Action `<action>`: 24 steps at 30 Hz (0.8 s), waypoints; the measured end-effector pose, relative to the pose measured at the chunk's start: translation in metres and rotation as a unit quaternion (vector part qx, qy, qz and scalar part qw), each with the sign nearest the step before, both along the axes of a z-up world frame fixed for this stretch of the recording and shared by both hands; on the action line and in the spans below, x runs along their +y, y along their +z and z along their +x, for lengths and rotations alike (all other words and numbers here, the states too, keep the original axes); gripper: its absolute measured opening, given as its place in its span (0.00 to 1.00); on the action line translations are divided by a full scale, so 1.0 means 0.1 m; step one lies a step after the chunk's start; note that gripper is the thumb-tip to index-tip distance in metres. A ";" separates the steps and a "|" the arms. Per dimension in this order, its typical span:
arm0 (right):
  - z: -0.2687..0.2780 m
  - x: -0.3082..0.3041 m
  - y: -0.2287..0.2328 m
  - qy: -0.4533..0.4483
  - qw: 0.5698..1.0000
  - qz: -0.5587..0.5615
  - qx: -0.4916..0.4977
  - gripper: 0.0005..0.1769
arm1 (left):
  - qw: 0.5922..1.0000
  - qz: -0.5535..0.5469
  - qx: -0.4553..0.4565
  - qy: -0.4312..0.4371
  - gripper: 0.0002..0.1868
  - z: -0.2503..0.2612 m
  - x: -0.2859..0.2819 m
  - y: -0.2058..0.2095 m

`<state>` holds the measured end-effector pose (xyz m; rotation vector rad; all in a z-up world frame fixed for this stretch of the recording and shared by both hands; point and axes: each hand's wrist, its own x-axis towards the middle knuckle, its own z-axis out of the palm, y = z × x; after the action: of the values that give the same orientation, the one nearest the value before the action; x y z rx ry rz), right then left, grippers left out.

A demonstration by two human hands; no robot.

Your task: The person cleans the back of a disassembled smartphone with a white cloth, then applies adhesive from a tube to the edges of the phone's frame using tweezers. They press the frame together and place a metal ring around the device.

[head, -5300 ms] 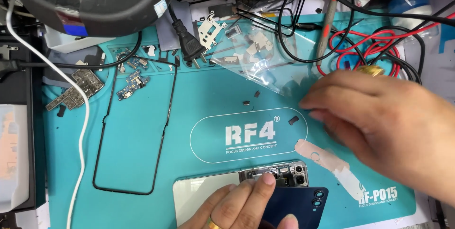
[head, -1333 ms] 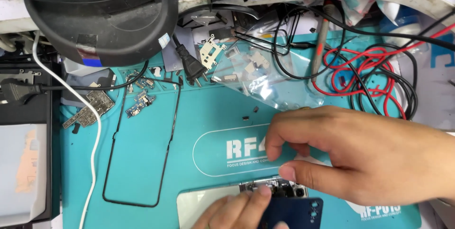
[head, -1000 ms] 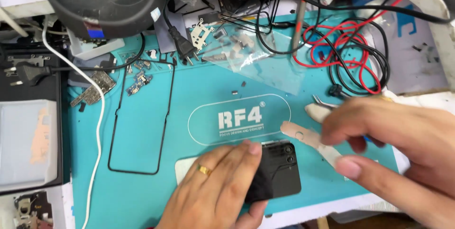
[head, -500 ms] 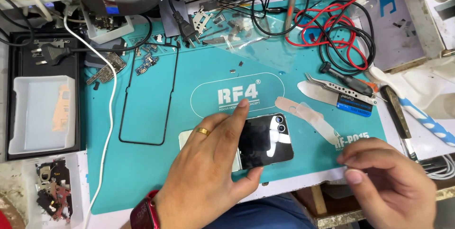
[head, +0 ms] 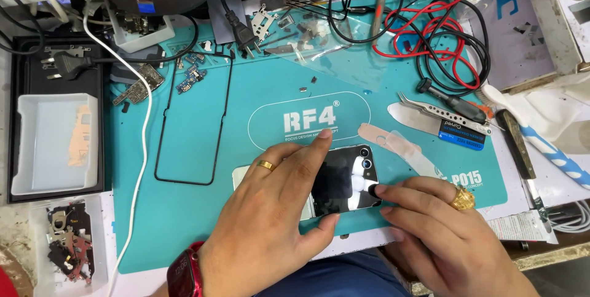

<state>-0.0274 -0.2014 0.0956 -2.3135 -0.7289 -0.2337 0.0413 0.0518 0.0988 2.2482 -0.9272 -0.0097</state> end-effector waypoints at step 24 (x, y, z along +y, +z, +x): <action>-0.03 -0.02 -0.11 -0.008 0.999 0.037 -0.020 0.07 | 0.999 -0.044 0.009 -0.010 0.25 0.05 0.04 0.12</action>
<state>-0.0308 -0.2039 0.0846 -2.2503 -0.7096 -0.3104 0.0464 0.0556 0.1108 2.1538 -0.9243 0.0025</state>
